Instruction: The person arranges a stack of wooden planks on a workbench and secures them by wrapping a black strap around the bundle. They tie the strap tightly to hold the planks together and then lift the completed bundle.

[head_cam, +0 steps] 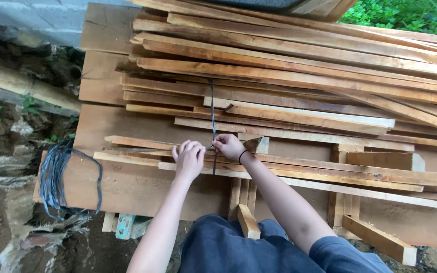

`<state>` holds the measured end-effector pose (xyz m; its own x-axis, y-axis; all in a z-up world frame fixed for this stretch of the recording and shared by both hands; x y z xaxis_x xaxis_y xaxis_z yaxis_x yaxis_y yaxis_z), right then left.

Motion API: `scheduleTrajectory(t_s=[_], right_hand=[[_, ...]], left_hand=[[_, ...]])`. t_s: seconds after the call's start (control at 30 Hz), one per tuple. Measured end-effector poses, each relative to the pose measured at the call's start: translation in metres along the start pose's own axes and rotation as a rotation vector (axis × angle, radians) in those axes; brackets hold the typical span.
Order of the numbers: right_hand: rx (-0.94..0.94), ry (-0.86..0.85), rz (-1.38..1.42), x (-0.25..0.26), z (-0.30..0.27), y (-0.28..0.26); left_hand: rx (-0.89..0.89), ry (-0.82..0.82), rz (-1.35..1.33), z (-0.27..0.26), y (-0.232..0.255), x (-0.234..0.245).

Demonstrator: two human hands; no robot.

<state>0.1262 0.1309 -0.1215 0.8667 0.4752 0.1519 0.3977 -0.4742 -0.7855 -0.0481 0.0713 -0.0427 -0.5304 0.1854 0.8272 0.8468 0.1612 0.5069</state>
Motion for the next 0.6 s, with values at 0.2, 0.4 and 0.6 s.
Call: scheduleTrajectory(t_s=[0.2,0.4,0.6], right_hand=[[0.037,-0.024,0.156,0.001,-0.006,-0.002],[0.065,-0.03,0.2,0.003,-0.007,0.001],[0.169,0.112,0.163,0.002,-0.013,0.001]], left_hand=[[0.2,-0.219,-0.012,0.019,-0.002,-0.036],[0.219,-0.197,-0.181,0.016,0.015,-0.003],[0.278,-0.108,-0.169,0.014,0.03,0.011]])
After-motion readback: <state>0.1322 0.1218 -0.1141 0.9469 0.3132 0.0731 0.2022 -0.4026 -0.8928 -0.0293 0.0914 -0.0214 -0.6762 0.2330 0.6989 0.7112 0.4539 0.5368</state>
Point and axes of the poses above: each hand's wrist, its own z-axis towards the middle knuckle, its own x-axis out of the back of the hand, y = z × x, the point moved 5 cm from there along z, towards the middle knuckle, and after that the axes turned 3 degrees about y, right-handed, at the moved point
